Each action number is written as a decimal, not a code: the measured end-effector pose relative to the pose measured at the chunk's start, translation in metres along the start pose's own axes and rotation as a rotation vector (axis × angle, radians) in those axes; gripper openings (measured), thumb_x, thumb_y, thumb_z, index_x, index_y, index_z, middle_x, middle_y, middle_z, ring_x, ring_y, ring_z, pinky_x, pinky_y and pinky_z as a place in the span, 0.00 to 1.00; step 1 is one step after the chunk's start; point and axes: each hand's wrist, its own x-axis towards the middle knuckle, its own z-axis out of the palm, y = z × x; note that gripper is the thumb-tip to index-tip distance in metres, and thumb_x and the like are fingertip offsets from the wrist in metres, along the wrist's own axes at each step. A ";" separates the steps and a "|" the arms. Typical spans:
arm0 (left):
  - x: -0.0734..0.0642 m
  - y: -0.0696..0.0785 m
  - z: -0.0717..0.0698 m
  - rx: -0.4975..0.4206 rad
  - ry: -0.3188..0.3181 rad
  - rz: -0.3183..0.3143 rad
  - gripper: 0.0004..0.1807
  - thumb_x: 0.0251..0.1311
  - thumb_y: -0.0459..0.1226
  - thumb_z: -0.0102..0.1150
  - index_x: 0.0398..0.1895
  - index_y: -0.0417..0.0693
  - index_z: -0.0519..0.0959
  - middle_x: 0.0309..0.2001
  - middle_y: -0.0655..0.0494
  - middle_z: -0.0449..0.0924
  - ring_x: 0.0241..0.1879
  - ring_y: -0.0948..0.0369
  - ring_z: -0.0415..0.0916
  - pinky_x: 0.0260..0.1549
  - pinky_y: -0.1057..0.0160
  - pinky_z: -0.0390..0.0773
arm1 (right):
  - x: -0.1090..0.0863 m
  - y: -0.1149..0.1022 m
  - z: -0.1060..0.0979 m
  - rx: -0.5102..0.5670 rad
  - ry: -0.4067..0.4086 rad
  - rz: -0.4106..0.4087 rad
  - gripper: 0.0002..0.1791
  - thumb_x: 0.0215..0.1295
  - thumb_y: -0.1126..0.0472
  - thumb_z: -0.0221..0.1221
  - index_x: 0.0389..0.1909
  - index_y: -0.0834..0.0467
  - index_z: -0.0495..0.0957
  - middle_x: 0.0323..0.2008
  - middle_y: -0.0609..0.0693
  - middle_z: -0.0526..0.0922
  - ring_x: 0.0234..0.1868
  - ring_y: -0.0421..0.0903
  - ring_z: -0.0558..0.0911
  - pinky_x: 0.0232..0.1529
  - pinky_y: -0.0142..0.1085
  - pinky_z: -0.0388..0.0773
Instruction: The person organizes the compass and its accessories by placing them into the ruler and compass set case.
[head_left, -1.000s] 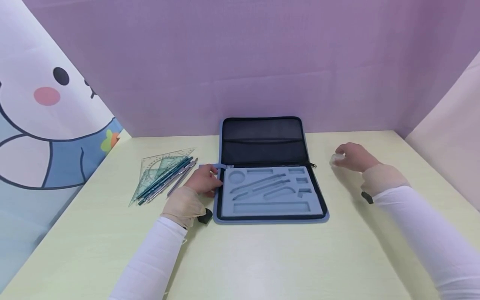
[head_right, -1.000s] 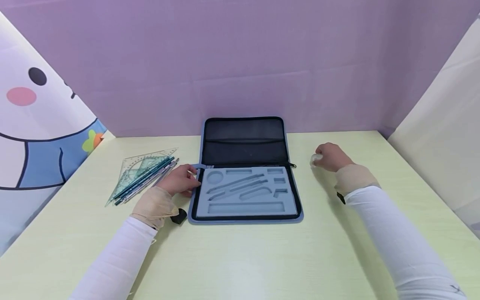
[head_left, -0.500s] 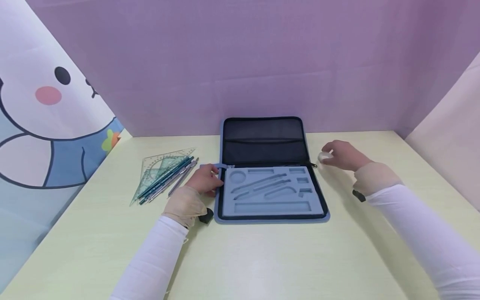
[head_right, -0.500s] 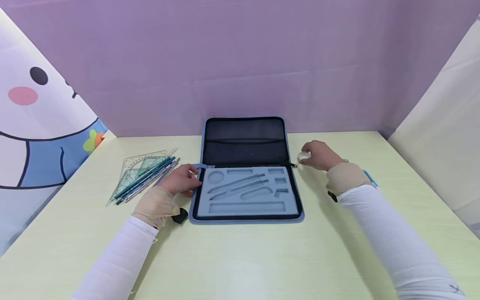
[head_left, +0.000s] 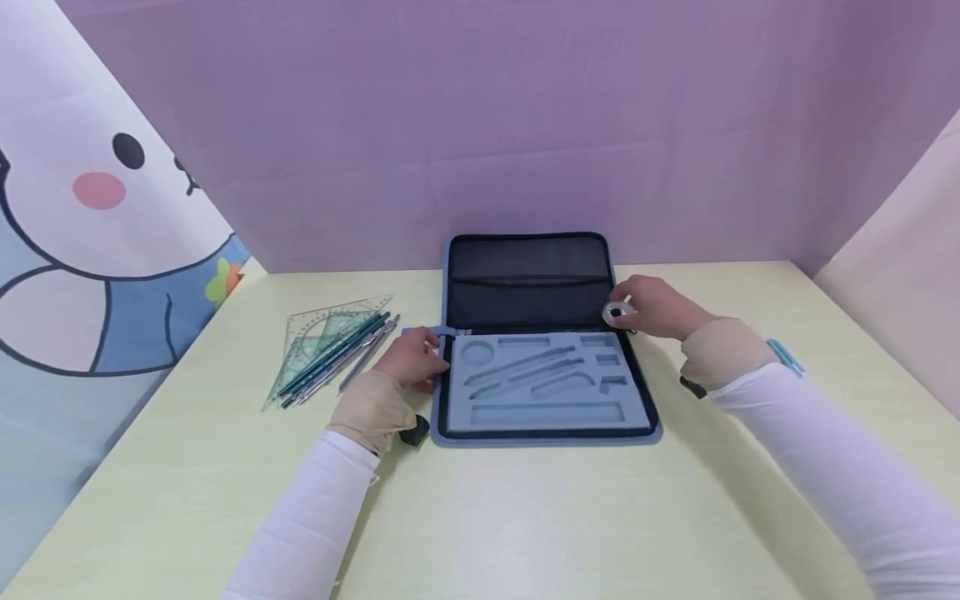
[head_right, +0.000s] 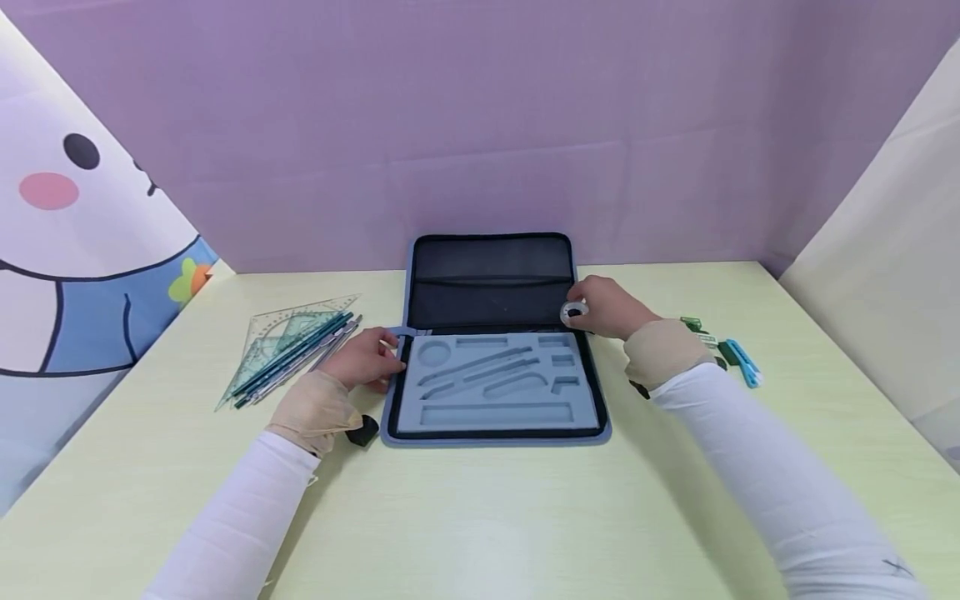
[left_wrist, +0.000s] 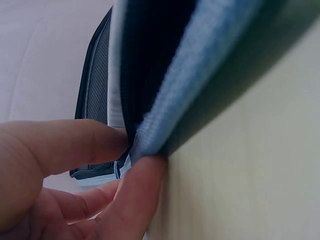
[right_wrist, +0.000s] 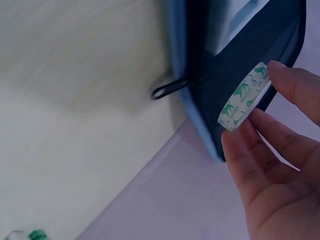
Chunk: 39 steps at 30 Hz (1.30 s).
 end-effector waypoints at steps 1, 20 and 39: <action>0.000 0.000 0.000 0.001 0.000 0.002 0.20 0.56 0.28 0.55 0.52 0.32 0.65 0.33 0.46 0.72 0.23 0.60 0.75 0.22 0.64 0.81 | 0.001 -0.003 0.000 -0.006 -0.004 -0.014 0.22 0.61 0.62 0.60 0.51 0.73 0.73 0.49 0.68 0.76 0.50 0.61 0.76 0.51 0.53 0.73; 0.000 -0.002 -0.001 0.012 -0.008 -0.001 0.20 0.57 0.29 0.56 0.52 0.34 0.66 0.34 0.46 0.73 0.23 0.61 0.75 0.22 0.65 0.81 | 0.024 -0.053 0.023 -0.050 -0.069 -0.100 0.21 0.59 0.64 0.63 0.52 0.70 0.75 0.52 0.64 0.76 0.55 0.58 0.74 0.56 0.49 0.72; 0.000 -0.001 -0.004 0.001 -0.028 -0.017 0.21 0.59 0.30 0.56 0.54 0.34 0.65 0.37 0.44 0.74 0.23 0.60 0.76 0.23 0.66 0.81 | 0.033 -0.088 0.038 -0.034 -0.123 -0.195 0.21 0.61 0.64 0.61 0.54 0.68 0.74 0.53 0.62 0.75 0.56 0.56 0.74 0.57 0.46 0.72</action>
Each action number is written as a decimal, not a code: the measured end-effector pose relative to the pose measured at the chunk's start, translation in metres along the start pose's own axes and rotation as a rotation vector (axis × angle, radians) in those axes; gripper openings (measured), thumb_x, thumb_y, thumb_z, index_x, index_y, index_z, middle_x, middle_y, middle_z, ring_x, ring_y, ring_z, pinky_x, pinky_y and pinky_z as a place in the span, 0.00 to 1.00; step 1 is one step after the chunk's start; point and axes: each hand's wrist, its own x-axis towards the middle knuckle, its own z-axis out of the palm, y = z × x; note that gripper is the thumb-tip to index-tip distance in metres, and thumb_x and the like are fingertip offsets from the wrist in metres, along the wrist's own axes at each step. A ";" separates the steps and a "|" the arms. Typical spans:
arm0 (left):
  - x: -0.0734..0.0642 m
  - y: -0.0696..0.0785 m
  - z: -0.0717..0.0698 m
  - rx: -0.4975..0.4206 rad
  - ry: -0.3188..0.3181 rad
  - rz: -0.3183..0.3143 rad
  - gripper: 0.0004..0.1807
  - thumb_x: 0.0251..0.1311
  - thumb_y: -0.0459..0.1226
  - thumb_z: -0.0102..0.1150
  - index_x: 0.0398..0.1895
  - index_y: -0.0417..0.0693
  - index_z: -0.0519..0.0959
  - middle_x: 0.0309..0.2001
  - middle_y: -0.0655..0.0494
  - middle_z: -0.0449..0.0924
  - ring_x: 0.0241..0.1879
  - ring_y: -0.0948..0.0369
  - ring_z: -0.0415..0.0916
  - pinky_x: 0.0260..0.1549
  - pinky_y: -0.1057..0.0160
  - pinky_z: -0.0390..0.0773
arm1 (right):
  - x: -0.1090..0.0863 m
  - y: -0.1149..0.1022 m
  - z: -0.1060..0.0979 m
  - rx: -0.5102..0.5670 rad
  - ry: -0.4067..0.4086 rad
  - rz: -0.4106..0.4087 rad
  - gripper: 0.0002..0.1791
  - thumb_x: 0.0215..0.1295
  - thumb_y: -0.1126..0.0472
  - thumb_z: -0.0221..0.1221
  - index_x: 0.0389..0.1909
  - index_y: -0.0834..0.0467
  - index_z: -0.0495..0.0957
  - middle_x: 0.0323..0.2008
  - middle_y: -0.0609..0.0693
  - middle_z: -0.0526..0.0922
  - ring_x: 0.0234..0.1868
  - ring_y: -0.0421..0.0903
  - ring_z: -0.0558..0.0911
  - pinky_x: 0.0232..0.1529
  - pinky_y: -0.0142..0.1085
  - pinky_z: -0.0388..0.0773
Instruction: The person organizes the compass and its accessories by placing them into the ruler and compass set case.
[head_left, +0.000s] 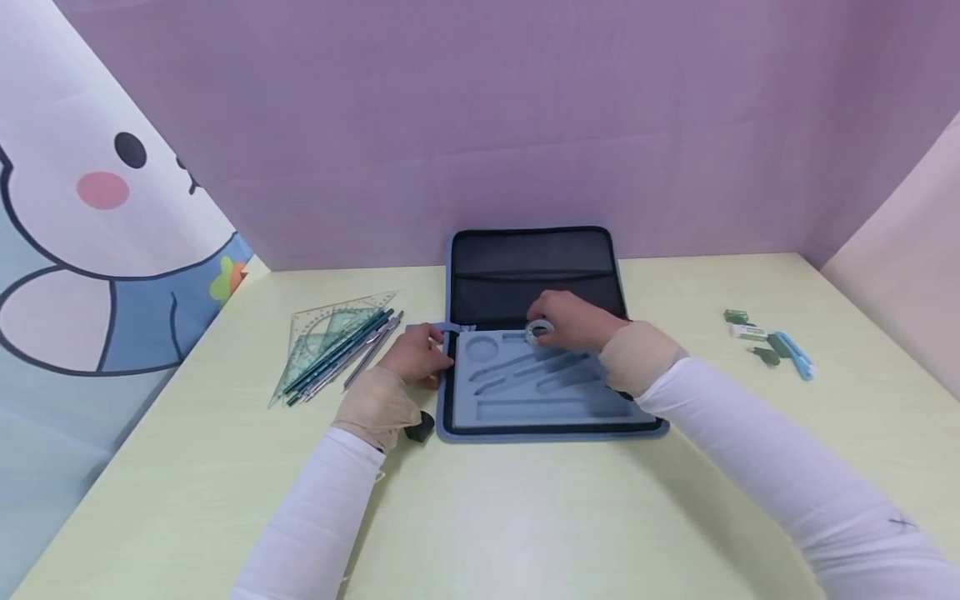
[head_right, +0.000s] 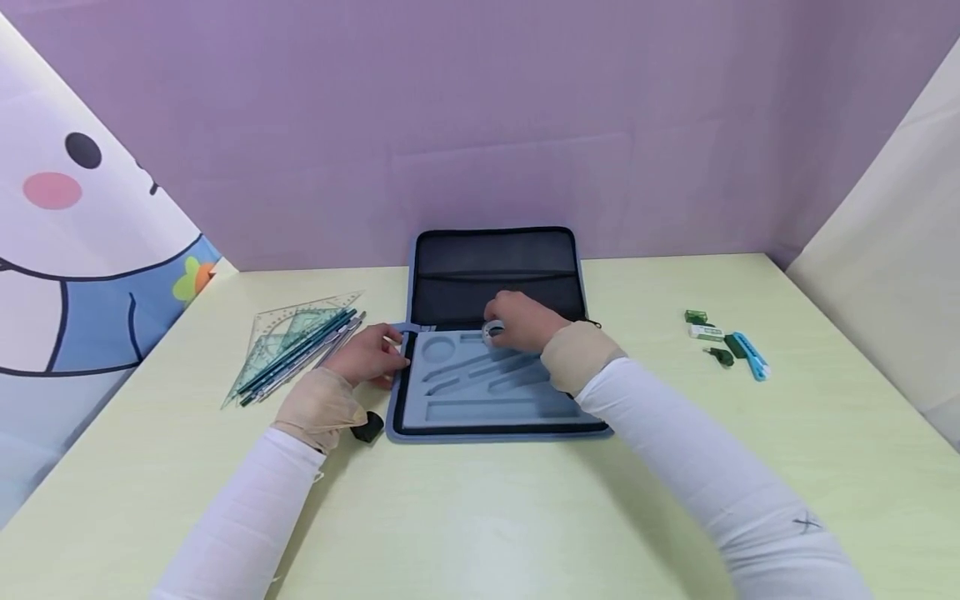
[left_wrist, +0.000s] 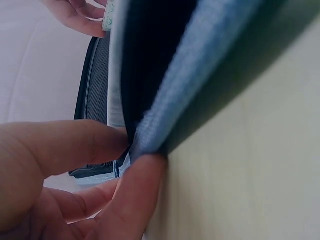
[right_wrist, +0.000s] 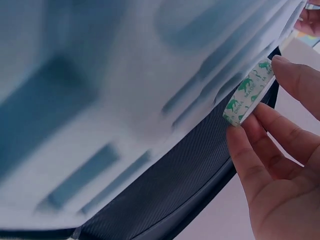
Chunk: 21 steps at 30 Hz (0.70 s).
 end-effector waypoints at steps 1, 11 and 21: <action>0.000 0.000 0.000 0.002 0.000 -0.002 0.21 0.59 0.30 0.56 0.54 0.34 0.65 0.37 0.44 0.74 0.23 0.60 0.76 0.23 0.66 0.81 | 0.000 -0.002 0.001 0.001 -0.001 -0.013 0.21 0.61 0.64 0.61 0.54 0.68 0.74 0.52 0.62 0.75 0.55 0.56 0.74 0.56 0.46 0.72; 0.001 0.000 0.000 0.003 0.005 -0.001 0.21 0.58 0.29 0.56 0.54 0.34 0.65 0.36 0.44 0.74 0.23 0.60 0.75 0.22 0.65 0.80 | 0.010 -0.021 0.004 0.012 -0.009 -0.069 0.22 0.60 0.63 0.62 0.54 0.67 0.74 0.53 0.60 0.75 0.55 0.53 0.74 0.57 0.43 0.72; 0.002 -0.002 0.001 -0.003 0.016 0.015 0.20 0.58 0.29 0.56 0.52 0.34 0.65 0.33 0.47 0.72 0.22 0.61 0.75 0.21 0.65 0.81 | 0.023 -0.034 0.008 0.014 -0.021 -0.103 0.21 0.61 0.62 0.62 0.54 0.64 0.75 0.52 0.57 0.76 0.54 0.50 0.74 0.56 0.41 0.72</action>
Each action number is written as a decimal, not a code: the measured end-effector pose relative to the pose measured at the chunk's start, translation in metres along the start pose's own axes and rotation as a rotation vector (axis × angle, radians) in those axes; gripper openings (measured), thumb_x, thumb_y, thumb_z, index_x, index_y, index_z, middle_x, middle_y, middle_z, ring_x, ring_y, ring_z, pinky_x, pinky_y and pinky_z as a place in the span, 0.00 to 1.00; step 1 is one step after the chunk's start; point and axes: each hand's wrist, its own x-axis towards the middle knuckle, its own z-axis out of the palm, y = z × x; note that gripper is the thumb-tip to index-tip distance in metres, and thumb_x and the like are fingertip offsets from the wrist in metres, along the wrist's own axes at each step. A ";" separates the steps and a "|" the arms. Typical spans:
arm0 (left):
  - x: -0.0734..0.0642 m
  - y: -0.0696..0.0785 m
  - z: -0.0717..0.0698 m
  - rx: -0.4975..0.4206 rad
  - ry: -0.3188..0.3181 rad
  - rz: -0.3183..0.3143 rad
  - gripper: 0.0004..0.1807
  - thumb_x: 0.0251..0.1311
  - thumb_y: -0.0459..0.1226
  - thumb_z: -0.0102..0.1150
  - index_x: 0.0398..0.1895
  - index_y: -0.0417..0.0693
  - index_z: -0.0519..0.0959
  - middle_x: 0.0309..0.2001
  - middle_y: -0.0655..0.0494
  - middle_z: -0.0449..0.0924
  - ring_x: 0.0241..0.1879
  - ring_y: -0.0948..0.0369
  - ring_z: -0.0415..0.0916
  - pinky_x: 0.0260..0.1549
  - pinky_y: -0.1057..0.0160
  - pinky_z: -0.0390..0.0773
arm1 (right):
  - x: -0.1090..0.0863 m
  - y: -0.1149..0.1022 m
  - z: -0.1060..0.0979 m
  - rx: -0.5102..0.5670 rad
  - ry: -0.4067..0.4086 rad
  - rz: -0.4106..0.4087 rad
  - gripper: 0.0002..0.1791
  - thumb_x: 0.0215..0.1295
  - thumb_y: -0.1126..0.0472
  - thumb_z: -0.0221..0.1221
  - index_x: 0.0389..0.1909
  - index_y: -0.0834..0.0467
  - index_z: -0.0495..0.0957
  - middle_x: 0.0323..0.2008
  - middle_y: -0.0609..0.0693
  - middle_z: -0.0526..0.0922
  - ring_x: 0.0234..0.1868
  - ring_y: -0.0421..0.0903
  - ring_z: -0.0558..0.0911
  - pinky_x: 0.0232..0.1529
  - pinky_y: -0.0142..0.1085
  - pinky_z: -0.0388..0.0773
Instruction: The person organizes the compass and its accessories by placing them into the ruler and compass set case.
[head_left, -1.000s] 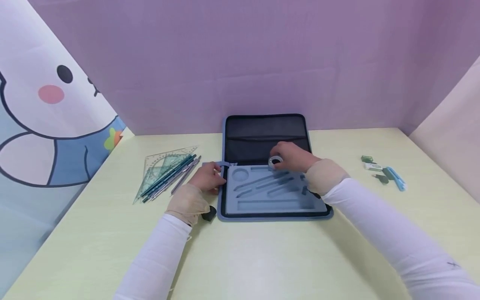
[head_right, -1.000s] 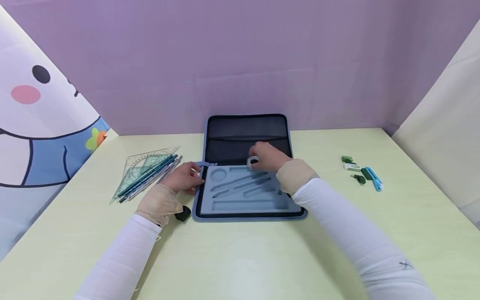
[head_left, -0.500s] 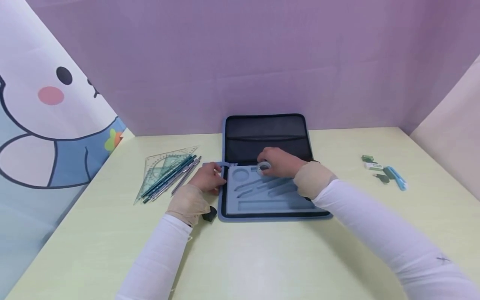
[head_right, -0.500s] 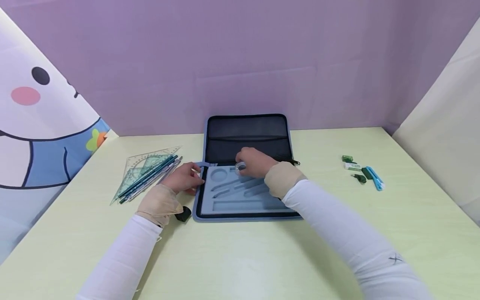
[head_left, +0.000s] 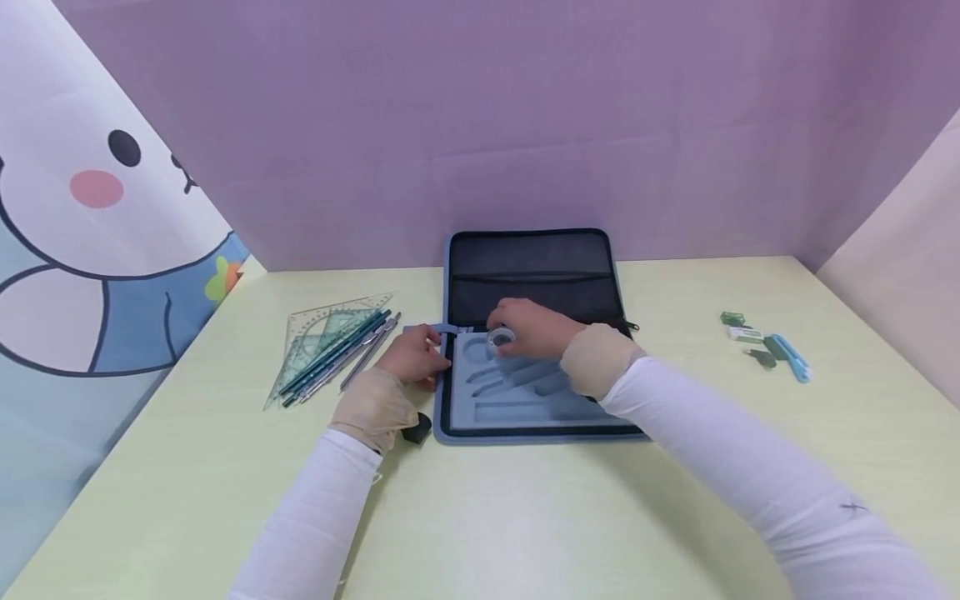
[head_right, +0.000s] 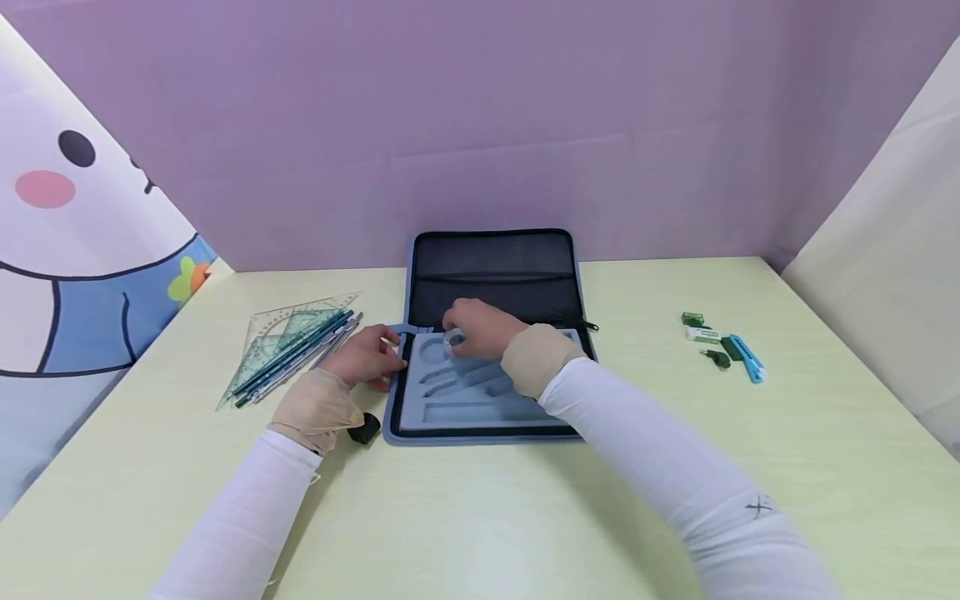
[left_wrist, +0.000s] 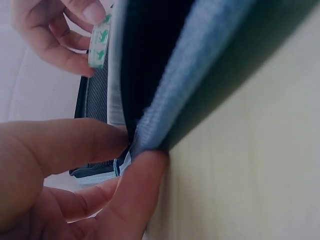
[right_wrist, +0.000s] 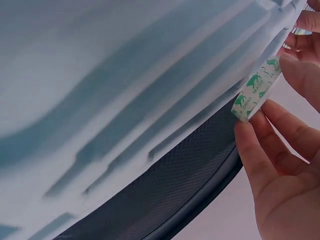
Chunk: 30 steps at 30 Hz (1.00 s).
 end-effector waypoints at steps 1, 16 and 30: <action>0.000 0.000 0.000 -0.001 0.001 -0.001 0.20 0.57 0.29 0.56 0.52 0.34 0.65 0.33 0.47 0.72 0.22 0.61 0.75 0.21 0.65 0.81 | 0.001 -0.002 0.000 0.001 0.000 -0.008 0.21 0.61 0.62 0.62 0.54 0.64 0.75 0.52 0.57 0.76 0.54 0.50 0.75 0.56 0.41 0.72; -0.001 0.001 0.000 -0.008 -0.018 -0.005 0.20 0.58 0.29 0.56 0.53 0.34 0.65 0.35 0.45 0.73 0.24 0.60 0.76 0.22 0.65 0.81 | 0.018 -0.019 0.009 -0.020 -0.039 -0.089 0.22 0.60 0.63 0.63 0.55 0.65 0.74 0.52 0.58 0.75 0.54 0.49 0.74 0.57 0.38 0.72; -0.001 0.001 -0.001 0.019 -0.011 -0.005 0.20 0.58 0.30 0.56 0.53 0.35 0.65 0.34 0.45 0.74 0.23 0.60 0.76 0.21 0.64 0.81 | 0.021 -0.018 0.011 -0.011 -0.052 -0.076 0.23 0.60 0.62 0.63 0.56 0.64 0.74 0.53 0.57 0.75 0.55 0.49 0.74 0.57 0.39 0.72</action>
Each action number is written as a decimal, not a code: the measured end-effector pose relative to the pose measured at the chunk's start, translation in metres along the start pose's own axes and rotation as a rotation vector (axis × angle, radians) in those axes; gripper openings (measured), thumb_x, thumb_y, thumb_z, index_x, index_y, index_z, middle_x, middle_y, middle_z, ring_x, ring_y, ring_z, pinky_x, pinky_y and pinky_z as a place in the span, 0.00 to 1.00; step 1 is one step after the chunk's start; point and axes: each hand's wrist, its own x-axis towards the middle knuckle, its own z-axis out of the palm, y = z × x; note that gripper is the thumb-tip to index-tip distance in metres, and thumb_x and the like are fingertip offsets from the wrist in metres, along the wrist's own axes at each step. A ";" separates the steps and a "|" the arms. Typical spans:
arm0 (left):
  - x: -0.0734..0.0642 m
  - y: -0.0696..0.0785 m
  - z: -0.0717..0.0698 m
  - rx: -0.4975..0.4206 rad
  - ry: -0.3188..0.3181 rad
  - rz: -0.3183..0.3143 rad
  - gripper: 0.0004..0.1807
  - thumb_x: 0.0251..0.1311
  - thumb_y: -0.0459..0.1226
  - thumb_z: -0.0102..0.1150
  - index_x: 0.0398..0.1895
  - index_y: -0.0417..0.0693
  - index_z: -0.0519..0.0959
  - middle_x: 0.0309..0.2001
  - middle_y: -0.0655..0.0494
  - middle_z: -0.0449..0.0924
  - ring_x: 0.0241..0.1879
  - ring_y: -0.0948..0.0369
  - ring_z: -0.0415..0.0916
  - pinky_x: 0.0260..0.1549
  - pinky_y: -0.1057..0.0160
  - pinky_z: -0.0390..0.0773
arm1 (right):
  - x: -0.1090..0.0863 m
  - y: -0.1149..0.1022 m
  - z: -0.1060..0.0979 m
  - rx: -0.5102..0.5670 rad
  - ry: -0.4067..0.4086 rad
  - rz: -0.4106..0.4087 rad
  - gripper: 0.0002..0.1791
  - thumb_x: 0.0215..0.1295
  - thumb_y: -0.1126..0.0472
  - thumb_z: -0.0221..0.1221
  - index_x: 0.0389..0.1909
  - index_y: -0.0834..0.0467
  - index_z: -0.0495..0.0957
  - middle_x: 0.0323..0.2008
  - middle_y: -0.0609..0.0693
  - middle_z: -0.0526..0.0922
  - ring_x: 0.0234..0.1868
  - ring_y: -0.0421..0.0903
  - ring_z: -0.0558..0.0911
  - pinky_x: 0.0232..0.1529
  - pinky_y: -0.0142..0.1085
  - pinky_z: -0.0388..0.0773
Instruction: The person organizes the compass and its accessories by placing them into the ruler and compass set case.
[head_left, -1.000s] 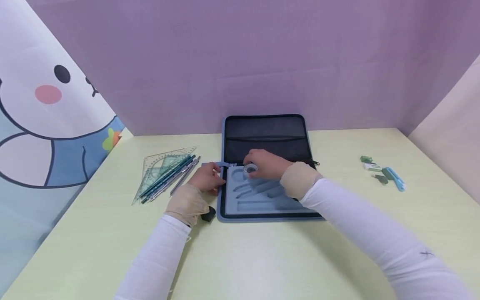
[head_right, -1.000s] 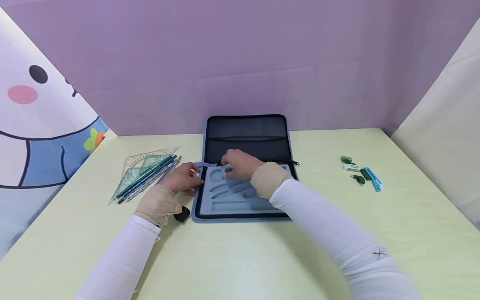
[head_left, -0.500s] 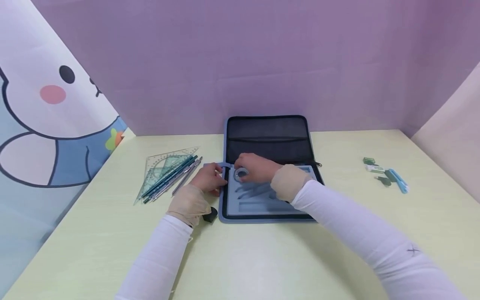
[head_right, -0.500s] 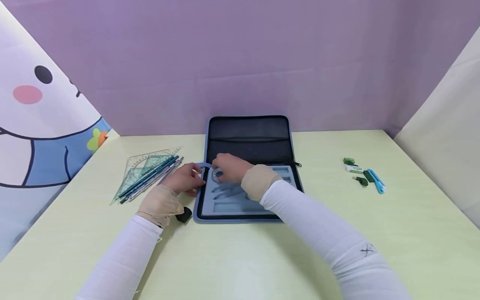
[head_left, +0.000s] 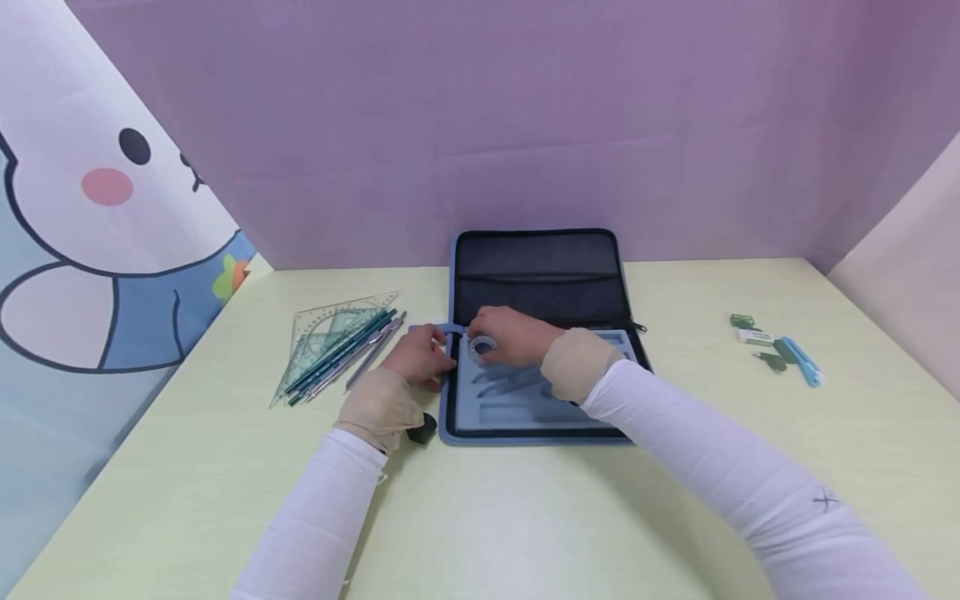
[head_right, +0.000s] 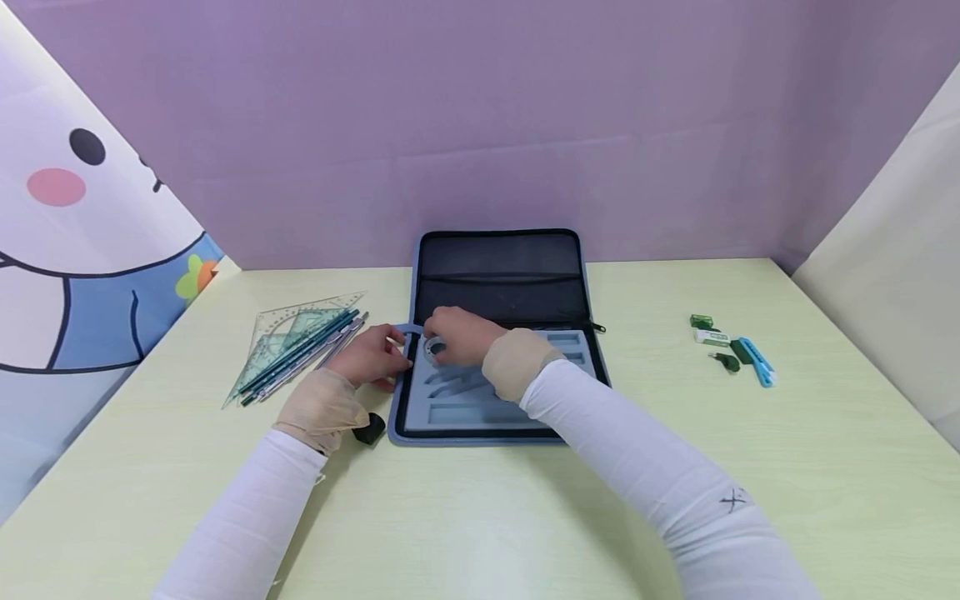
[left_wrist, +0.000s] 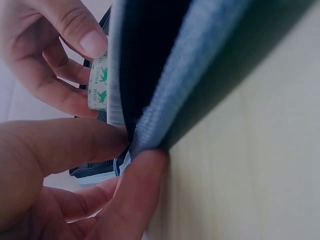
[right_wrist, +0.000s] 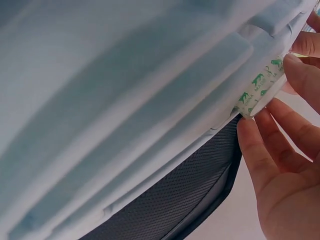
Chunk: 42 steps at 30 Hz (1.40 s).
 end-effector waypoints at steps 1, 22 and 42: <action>0.000 0.000 0.000 0.000 0.000 0.000 0.20 0.58 0.30 0.57 0.53 0.35 0.65 0.34 0.45 0.74 0.23 0.60 0.76 0.21 0.64 0.81 | 0.000 0.001 0.000 -0.003 0.001 -0.001 0.23 0.60 0.62 0.63 0.56 0.64 0.74 0.53 0.57 0.75 0.55 0.49 0.74 0.57 0.39 0.72; 0.003 0.008 0.001 0.016 -0.029 -0.002 0.20 0.59 0.31 0.57 0.53 0.36 0.65 0.36 0.43 0.76 0.21 0.60 0.76 0.23 0.65 0.81 | -0.003 0.007 -0.004 0.015 -0.019 0.014 0.21 0.59 0.64 0.64 0.54 0.64 0.76 0.51 0.57 0.76 0.54 0.49 0.74 0.57 0.39 0.71; 0.000 0.000 -0.001 0.003 0.000 0.017 0.21 0.56 0.29 0.55 0.52 0.33 0.65 0.31 0.46 0.74 0.17 0.61 0.75 0.21 0.63 0.81 | -0.041 0.035 -0.022 0.107 0.043 0.047 0.22 0.62 0.62 0.61 0.56 0.65 0.74 0.52 0.59 0.76 0.51 0.52 0.76 0.53 0.42 0.74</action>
